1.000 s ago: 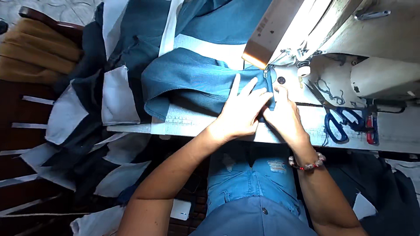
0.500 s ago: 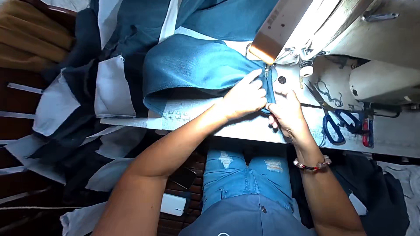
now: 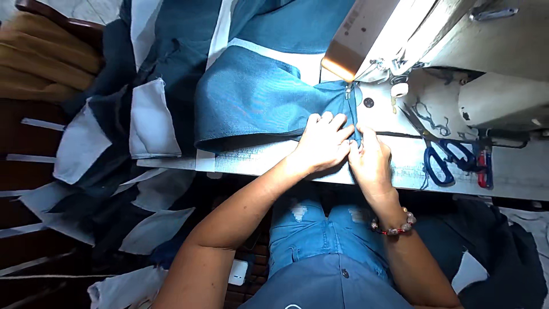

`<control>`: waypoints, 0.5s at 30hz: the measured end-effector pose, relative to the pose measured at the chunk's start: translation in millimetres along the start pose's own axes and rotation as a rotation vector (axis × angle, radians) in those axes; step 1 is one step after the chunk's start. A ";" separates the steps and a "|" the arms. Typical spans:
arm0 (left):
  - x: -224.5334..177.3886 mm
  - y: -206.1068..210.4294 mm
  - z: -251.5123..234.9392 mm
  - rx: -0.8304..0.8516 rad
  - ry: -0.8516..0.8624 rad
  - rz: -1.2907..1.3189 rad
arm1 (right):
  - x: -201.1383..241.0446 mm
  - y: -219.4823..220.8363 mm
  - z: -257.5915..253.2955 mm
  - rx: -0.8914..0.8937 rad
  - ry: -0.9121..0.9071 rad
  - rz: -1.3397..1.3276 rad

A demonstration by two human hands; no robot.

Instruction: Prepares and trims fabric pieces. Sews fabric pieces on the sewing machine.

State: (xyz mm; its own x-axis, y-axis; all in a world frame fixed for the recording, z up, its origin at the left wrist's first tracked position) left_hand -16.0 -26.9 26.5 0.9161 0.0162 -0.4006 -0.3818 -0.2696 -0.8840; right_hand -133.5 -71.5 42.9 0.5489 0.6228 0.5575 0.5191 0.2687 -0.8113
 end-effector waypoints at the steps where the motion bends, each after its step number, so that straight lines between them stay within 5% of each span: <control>1: 2.6 0.4 2.0 -0.008 0.037 0.008 | 3.2 1.9 -0.3 0.001 0.008 0.025; 5: 11.2 -6.3 11.1 0.007 0.146 0.008 | 18.8 10.8 0.5 0.019 -0.021 0.160; 15: 3.9 -10.5 20.0 0.012 0.087 -0.029 | 14.6 2.8 -2.2 0.116 -0.018 0.074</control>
State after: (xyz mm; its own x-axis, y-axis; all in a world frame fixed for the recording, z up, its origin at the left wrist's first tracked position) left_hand -10.9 -4.8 29.4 0.9339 -0.0602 -0.3525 -0.3557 -0.2587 -0.8981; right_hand -122.6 -63.3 49.2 0.5708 0.6566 0.4930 0.3976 0.3044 -0.8656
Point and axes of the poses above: each hand's wrist, its own z-axis away from the middle knuckle, its own y-axis out of the palm, x = y × z, the point moved 5 cm from there along -z, towards the middle knuckle, and after that the axes turned 2 degrees about -x, right-handed, at the moved point
